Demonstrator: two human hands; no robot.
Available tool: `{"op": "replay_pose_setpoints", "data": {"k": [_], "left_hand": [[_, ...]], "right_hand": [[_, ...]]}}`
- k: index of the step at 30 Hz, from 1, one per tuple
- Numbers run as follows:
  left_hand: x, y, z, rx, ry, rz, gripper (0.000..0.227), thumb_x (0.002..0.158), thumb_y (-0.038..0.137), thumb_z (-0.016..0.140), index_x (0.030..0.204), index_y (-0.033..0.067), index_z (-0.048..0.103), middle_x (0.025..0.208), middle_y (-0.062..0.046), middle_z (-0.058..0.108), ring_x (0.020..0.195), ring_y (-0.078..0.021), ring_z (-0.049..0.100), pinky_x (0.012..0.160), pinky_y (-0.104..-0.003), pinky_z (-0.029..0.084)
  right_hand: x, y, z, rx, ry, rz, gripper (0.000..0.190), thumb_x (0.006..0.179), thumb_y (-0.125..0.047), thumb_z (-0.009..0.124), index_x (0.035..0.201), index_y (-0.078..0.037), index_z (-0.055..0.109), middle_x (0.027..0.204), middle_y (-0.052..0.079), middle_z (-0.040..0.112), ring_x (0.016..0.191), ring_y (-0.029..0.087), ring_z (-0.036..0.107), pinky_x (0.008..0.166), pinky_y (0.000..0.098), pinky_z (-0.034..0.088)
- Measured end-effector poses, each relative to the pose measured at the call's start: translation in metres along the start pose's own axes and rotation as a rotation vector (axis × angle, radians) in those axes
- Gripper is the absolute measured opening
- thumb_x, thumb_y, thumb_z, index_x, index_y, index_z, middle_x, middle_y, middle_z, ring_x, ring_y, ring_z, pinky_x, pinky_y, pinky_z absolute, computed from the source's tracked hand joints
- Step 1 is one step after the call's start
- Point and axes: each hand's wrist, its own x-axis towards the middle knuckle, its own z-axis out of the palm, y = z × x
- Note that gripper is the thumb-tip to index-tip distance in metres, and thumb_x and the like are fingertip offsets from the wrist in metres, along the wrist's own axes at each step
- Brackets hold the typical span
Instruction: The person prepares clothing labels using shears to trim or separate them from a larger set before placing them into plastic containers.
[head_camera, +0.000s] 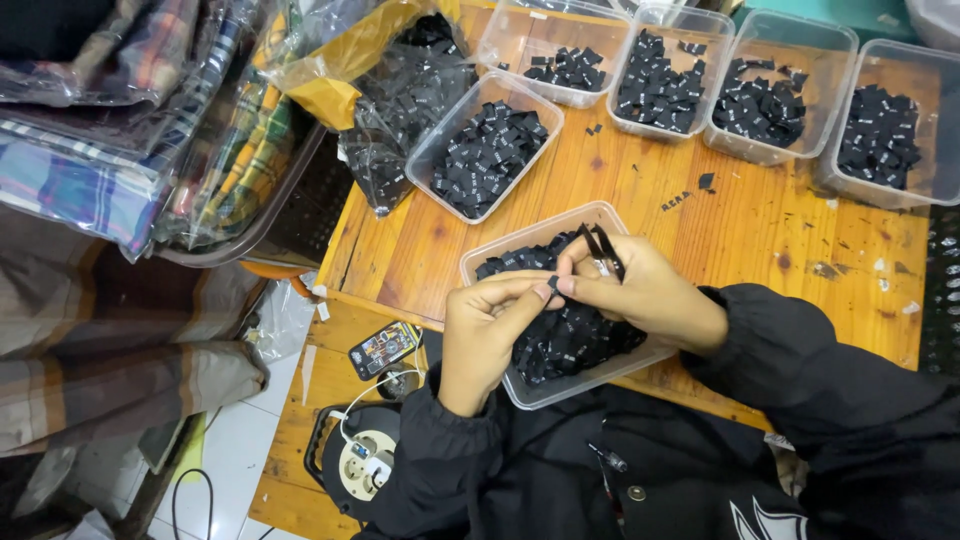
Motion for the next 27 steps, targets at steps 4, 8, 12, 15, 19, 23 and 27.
{"op": "replay_pose_setpoints", "data": {"k": [4, 8, 12, 15, 19, 23, 27], "left_hand": [[0.0, 0.002, 0.0, 0.071, -0.014, 0.037, 0.009, 0.074, 0.0, 0.061, 0.079, -0.0043, 0.067, 0.082, -0.017, 0.065, 0.074, -0.0134, 0.062, 0.068, -0.027, 0.052], [0.0, 0.0, -0.002, 0.264, -0.056, 0.179, 0.015, 0.08, 0.003, 0.05, 0.082, -0.0024, 0.064, 0.087, -0.017, 0.063, 0.085, -0.0224, 0.06, 0.077, -0.032, 0.047], [-0.004, 0.008, 0.005, 0.685, -0.183, 0.336, 0.009, 0.075, -0.001, 0.054, 0.081, -0.004, 0.059, 0.088, -0.018, 0.06, 0.085, -0.0329, 0.059, 0.075, -0.036, 0.047], [-0.001, -0.001, -0.001, 0.97, -0.444, 0.316, 0.016, 0.068, 0.007, 0.064, 0.078, -0.0039, 0.058, 0.086, -0.018, 0.058, 0.085, -0.0328, 0.057, 0.075, -0.038, 0.045], [0.001, 0.002, -0.005, 1.229, -0.729, 0.402, 0.024, 0.063, 0.012, 0.068, 0.081, -0.0029, 0.061, 0.089, -0.018, 0.058, 0.085, -0.0315, 0.055, 0.073, -0.037, 0.042], [0.005, -0.017, -0.007, 1.451, -0.786, 0.466, 0.029, 0.061, 0.016, 0.07, 0.086, 0.0049, 0.058, 0.082, -0.011, 0.053, 0.076, -0.0278, 0.05, 0.066, -0.036, 0.039], [0.011, -0.039, -0.013, 1.501, -0.741, 0.648, 0.016, 0.061, -0.005, 0.05, 0.059, 0.0109, 0.053, 0.059, -0.006, 0.049, 0.058, -0.0278, 0.048, 0.052, -0.039, 0.036]], "right_hand": [[-0.002, -0.005, 0.003, -0.01, 0.01, 0.017, 0.009, 0.073, 0.002, 0.061, 0.081, 0.005, 0.057, 0.047, -0.006, 0.03, 0.031, 0.002, 0.033, 0.026, 0.0135, 0.027], [-0.005, -0.001, 0.001, 0.141, 0.02, 0.136, 0.006, 0.079, 0.001, 0.052, 0.084, 0.004, 0.053, 0.048, -0.005, 0.028, 0.035, 0.0, 0.028, 0.027, 0.0113, 0.022], [-0.008, 0.004, -0.004, 0.268, 0.072, 0.196, 0.01, 0.083, -0.004, 0.046, 0.092, 0.0, 0.045, 0.052, -0.003, 0.026, 0.037, 0.002, 0.027, 0.028, 0.0121, 0.021], [-0.018, -0.003, 0.004, 0.206, 0.069, 0.276, 0.012, 0.084, -0.009, 0.045, 0.093, -0.001, 0.046, 0.052, -0.005, 0.027, 0.037, 0.001, 0.026, 0.027, 0.0112, 0.02], [-0.033, -0.008, 0.001, 0.273, 0.141, 0.283, 0.009, 0.085, -0.008, 0.045, 0.091, -0.001, 0.046, 0.053, -0.004, 0.025, 0.038, 0.001, 0.025, 0.028, 0.011, 0.02], [-0.05, -0.028, -0.03, -0.155, 0.333, -0.05, 0.008, 0.08, -0.008, 0.055, 0.087, -0.007, 0.052, 0.064, -0.002, 0.043, 0.054, 0.007, 0.04, 0.05, 0.0185, 0.033], [-0.057, -0.053, -0.087, -1.109, 0.737, -0.423, 0.004, 0.091, -0.005, 0.057, 0.088, -0.005, 0.06, 0.081, 0.006, 0.06, 0.055, 0.007, 0.042, 0.049, 0.0195, 0.035]]}}
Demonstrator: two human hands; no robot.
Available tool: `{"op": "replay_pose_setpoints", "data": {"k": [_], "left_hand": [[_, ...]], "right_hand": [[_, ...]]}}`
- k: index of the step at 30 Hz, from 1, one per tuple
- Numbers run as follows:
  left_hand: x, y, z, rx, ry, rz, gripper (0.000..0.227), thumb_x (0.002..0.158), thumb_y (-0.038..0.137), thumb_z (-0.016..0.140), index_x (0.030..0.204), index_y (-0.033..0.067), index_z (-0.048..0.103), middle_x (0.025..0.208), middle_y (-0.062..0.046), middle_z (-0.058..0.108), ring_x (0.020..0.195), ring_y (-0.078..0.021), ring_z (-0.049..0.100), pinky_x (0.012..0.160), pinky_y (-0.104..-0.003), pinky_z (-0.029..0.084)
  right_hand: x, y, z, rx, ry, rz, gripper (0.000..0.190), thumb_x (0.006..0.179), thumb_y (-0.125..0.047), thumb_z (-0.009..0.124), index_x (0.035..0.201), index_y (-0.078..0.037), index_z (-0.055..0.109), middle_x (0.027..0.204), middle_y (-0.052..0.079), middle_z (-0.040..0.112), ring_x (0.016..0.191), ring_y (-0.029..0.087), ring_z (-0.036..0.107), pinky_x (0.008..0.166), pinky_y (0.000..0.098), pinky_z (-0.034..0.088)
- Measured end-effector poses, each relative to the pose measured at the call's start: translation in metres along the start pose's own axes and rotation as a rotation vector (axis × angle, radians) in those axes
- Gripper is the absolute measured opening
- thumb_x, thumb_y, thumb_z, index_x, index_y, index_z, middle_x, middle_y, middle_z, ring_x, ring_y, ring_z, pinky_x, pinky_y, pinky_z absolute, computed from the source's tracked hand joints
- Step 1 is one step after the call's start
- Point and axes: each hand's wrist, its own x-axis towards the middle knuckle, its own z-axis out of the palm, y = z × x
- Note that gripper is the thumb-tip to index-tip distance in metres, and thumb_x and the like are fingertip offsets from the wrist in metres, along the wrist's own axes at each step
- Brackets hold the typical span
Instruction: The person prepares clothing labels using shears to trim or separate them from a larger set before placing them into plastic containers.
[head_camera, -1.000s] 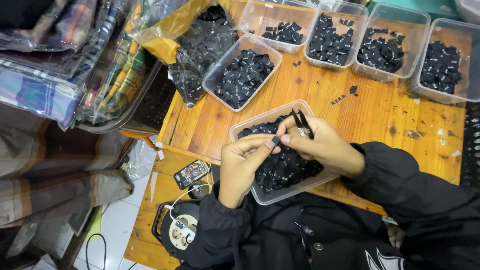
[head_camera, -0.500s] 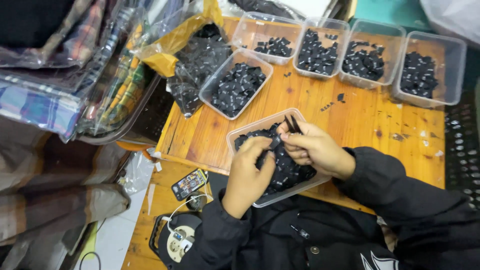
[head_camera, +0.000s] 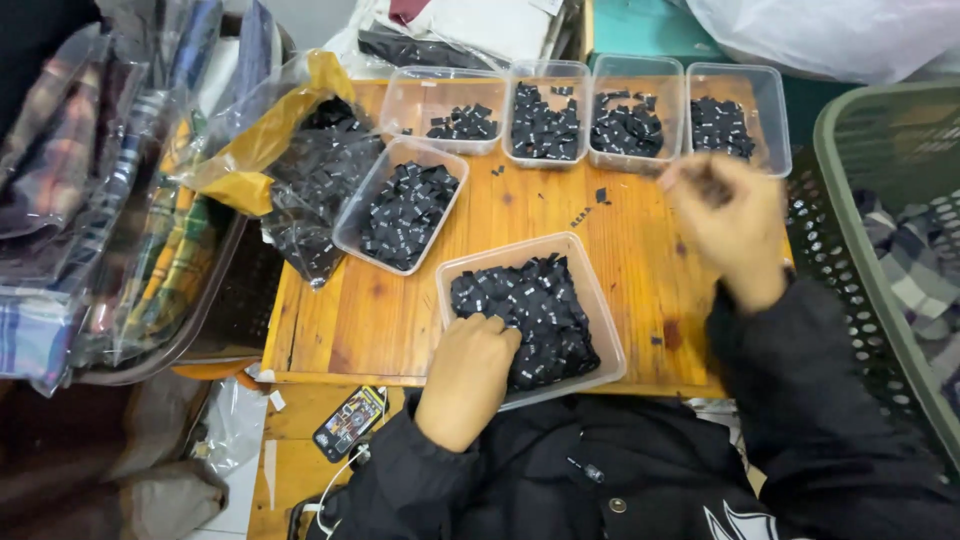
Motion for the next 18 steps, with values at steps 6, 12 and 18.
{"op": "replay_pose_setpoints", "data": {"k": [6, 12, 18], "left_hand": [[0.002, -0.003, -0.019, -0.319, 0.137, 0.022, 0.016, 0.077, 0.004, 0.053, 0.061, 0.0051, 0.049, 0.056, -0.008, 0.047, 0.057, -0.0288, 0.047, 0.052, -0.04, 0.038], [0.02, -0.003, -0.035, -0.765, 0.199, -0.261, 0.011, 0.078, 0.015, 0.058, 0.082, 0.0096, 0.065, 0.069, 0.002, 0.065, 0.055, -0.0099, 0.056, 0.055, -0.023, 0.044], [0.021, -0.009, -0.036, -1.178, 0.266, -0.368, 0.009, 0.075, 0.006, 0.061, 0.082, 0.005, 0.067, 0.057, -0.003, 0.061, 0.054, -0.0048, 0.052, 0.05, -0.018, 0.044]], "right_hand": [[0.028, 0.131, -0.016, -0.72, 0.025, 0.199, 0.014, 0.085, -0.021, 0.064, 0.076, -0.012, 0.066, 0.055, 0.005, 0.056, 0.054, 0.023, 0.054, 0.045, 0.034, 0.039], [0.024, 0.114, -0.009, -0.675, -0.031, 0.097, 0.022, 0.097, -0.02, 0.064, 0.078, -0.009, 0.065, 0.064, 0.008, 0.057, 0.06, 0.025, 0.053, 0.046, 0.0355, 0.039], [0.004, -0.035, 0.014, 0.246, -0.258, 0.109, 0.008, 0.074, -0.006, 0.062, 0.082, -0.007, 0.065, 0.054, 0.002, 0.052, 0.058, 0.006, 0.037, 0.048, 0.0208, 0.032]]}}
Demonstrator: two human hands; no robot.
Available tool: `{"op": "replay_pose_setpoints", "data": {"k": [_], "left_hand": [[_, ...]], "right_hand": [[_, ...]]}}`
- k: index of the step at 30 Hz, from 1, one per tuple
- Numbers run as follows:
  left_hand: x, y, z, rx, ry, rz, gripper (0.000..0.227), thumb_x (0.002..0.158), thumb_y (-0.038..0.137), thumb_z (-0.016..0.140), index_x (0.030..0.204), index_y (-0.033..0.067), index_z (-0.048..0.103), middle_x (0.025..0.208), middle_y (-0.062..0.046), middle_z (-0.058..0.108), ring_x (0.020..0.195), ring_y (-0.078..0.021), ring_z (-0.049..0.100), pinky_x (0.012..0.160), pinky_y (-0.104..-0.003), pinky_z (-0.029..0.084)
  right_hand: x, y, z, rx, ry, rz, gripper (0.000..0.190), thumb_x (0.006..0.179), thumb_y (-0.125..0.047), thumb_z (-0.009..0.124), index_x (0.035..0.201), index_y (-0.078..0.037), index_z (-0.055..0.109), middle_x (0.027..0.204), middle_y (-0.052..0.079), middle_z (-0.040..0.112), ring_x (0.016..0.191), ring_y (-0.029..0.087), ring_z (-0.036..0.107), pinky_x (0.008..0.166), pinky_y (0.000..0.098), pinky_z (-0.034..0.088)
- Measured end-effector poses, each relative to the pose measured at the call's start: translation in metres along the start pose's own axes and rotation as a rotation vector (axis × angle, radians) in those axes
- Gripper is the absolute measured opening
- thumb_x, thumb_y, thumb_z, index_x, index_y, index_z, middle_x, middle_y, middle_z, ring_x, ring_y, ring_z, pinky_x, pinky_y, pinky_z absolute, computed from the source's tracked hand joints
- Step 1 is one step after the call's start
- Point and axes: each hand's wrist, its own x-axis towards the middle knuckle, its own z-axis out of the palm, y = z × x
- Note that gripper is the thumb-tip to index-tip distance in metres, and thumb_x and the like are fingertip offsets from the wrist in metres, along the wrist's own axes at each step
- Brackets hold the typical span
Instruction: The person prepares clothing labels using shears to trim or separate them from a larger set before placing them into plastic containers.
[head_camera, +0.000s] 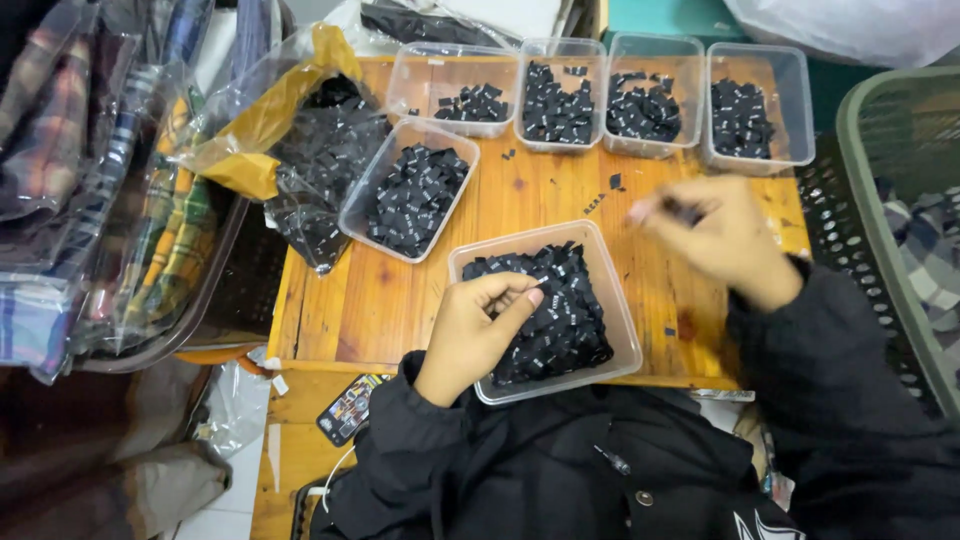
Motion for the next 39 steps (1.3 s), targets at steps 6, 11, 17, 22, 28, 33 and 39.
{"op": "replay_pose_setpoints", "data": {"k": [6, 11, 17, 22, 28, 33, 39], "left_hand": [[-0.004, -0.001, 0.0, -0.122, 0.077, -0.001, 0.011, 0.077, 0.007, 0.062, 0.086, 0.0029, 0.066, 0.06, -0.003, 0.061, 0.055, -0.0025, 0.051, 0.052, -0.017, 0.045], [-0.005, -0.001, 0.003, -0.071, 0.128, 0.042, 0.01, 0.075, 0.007, 0.063, 0.084, 0.0039, 0.066, 0.06, -0.003, 0.062, 0.054, -0.0032, 0.054, 0.051, -0.017, 0.046], [-0.015, 0.004, 0.002, 0.133, 0.234, 0.186, 0.018, 0.07, 0.005, 0.057, 0.086, 0.0043, 0.066, 0.079, -0.013, 0.064, 0.069, -0.0223, 0.061, 0.062, -0.03, 0.049], [-0.023, 0.01, 0.01, 0.351, 0.34, 0.402, 0.033, 0.067, 0.013, 0.059, 0.097, 0.0024, 0.062, 0.104, -0.022, 0.059, 0.089, -0.0354, 0.06, 0.078, -0.041, 0.047], [-0.031, -0.006, 0.021, 0.47, 0.315, 0.535, 0.03, 0.076, 0.015, 0.066, 0.104, 0.0073, 0.06, 0.09, -0.011, 0.065, 0.085, -0.0239, 0.064, 0.07, -0.03, 0.052], [-0.038, -0.017, 0.022, 0.454, 0.223, 0.533, 0.021, 0.075, 0.009, 0.066, 0.095, 0.0094, 0.065, 0.083, -0.008, 0.066, 0.08, -0.0219, 0.065, 0.066, -0.026, 0.053], [-0.035, -0.003, 0.019, 0.296, 0.075, 0.408, 0.019, 0.072, 0.003, 0.066, 0.091, 0.0044, 0.065, 0.077, -0.014, 0.066, 0.072, -0.0285, 0.065, 0.057, -0.03, 0.052]], "right_hand": [[-0.021, -0.024, 0.044, 0.306, -0.263, 0.193, 0.019, 0.064, -0.01, 0.073, 0.081, -0.004, 0.068, 0.055, 0.0, 0.062, 0.045, 0.003, 0.041, 0.043, 0.0148, 0.032], [-0.018, -0.019, 0.048, 0.305, -0.259, 0.221, 0.011, 0.067, -0.005, 0.07, 0.077, -0.003, 0.068, 0.053, 0.001, 0.061, 0.045, 0.002, 0.04, 0.043, 0.0153, 0.032], [-0.015, -0.013, 0.046, 0.303, -0.261, 0.21, 0.007, 0.07, -0.006, 0.069, 0.077, -0.004, 0.068, 0.058, 0.002, 0.064, 0.053, 0.004, 0.046, 0.05, 0.016, 0.037], [-0.014, -0.014, 0.046, 0.25, -0.279, 0.158, 0.005, 0.07, -0.004, 0.068, 0.076, -0.003, 0.067, 0.057, 0.001, 0.061, 0.056, 0.004, 0.045, 0.051, 0.0177, 0.037], [-0.024, -0.015, 0.056, 0.241, -0.338, 0.181, 0.005, 0.068, -0.004, 0.068, 0.072, -0.001, 0.066, 0.048, 0.002, 0.056, 0.044, 0.006, 0.041, 0.04, 0.0184, 0.033], [-0.045, -0.008, 0.057, 0.337, -0.308, 0.263, 0.003, 0.07, -0.003, 0.064, 0.071, 0.0, 0.065, 0.045, 0.005, 0.054, 0.037, 0.005, 0.043, 0.036, 0.0156, 0.031], [-0.054, -0.012, 0.051, 0.488, -0.377, 0.315, 0.035, 0.085, -0.015, 0.052, 0.055, 0.001, 0.06, 0.032, 0.001, 0.037, 0.028, 0.005, 0.032, 0.029, 0.0163, 0.026]]}}
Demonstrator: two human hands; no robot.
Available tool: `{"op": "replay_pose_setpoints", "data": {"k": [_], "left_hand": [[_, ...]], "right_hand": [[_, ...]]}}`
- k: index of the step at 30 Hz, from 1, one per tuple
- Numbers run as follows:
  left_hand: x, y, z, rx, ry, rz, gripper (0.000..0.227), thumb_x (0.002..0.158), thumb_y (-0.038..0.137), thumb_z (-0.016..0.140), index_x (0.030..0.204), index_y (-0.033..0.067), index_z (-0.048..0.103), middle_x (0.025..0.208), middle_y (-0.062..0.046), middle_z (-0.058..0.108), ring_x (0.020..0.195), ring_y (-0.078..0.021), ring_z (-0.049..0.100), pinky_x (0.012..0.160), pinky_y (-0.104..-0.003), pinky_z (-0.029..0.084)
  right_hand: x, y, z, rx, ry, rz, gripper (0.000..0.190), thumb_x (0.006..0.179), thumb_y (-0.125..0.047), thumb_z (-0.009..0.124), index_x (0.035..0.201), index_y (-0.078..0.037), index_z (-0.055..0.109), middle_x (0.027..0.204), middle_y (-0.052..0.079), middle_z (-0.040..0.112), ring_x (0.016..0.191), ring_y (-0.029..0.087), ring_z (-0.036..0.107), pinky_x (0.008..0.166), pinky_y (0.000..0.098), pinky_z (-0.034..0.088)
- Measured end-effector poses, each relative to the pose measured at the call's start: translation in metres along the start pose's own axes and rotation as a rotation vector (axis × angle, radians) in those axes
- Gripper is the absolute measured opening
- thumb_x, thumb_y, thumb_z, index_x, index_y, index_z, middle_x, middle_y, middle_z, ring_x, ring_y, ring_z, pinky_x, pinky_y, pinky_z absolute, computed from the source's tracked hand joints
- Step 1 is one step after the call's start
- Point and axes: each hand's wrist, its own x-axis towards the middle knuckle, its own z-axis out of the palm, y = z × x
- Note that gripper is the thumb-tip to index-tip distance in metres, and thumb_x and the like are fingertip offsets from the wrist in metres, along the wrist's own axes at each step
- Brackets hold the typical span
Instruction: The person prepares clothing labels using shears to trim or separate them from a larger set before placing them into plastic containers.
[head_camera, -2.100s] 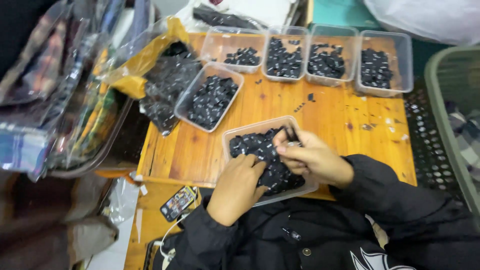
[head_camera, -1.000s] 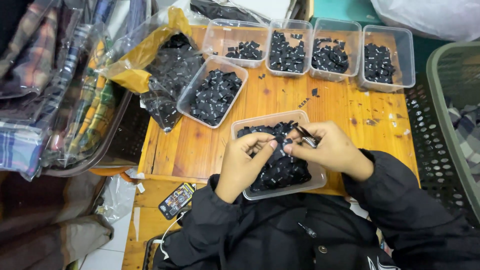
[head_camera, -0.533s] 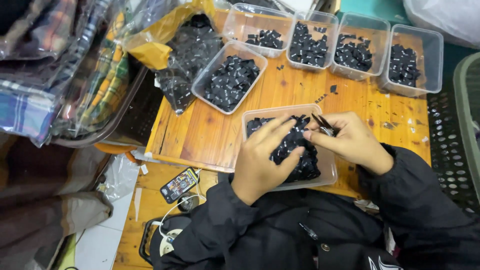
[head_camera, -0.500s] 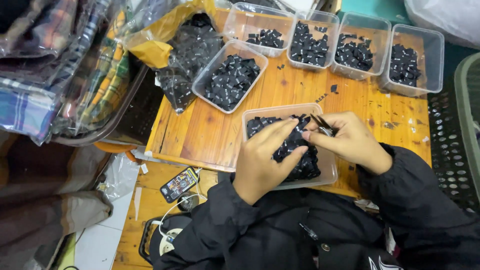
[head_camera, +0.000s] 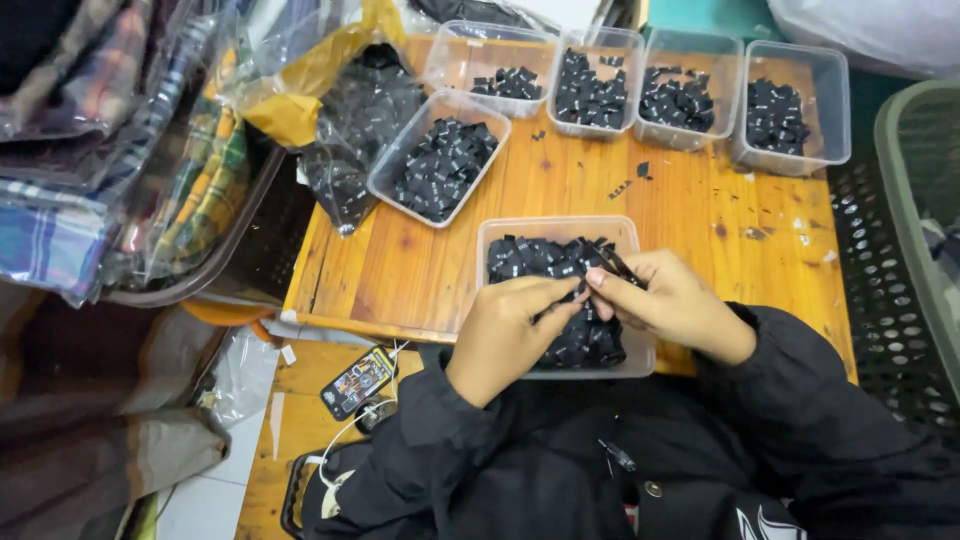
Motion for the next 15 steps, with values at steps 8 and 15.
{"op": "replay_pose_setpoints", "data": {"k": [8, 15], "left_hand": [[0.002, -0.009, -0.004, -0.42, 0.073, -0.338, 0.014, 0.075, 0.001, 0.061, 0.088, -0.0006, 0.065, 0.065, -0.015, 0.065, 0.058, -0.0157, 0.064, 0.046, -0.02, 0.05], [0.011, -0.011, -0.038, -0.085, 0.059, -0.014, 0.005, 0.079, 0.01, 0.061, 0.08, 0.0078, 0.066, 0.088, -0.005, 0.066, 0.073, -0.0136, 0.063, 0.065, -0.024, 0.049]], "right_hand": [[-0.005, -0.006, -0.001, 0.146, 0.004, -0.01, 0.038, 0.091, -0.019, 0.042, 0.065, 0.003, 0.058, 0.034, 0.0, 0.036, 0.028, 0.005, 0.032, 0.029, 0.0162, 0.027], [0.02, 0.055, -0.098, -0.793, 0.643, -0.366, 0.033, 0.104, -0.016, 0.043, 0.075, -0.001, 0.051, 0.07, 0.01, 0.053, 0.062, 0.021, 0.048, 0.063, 0.0337, 0.038]]}}
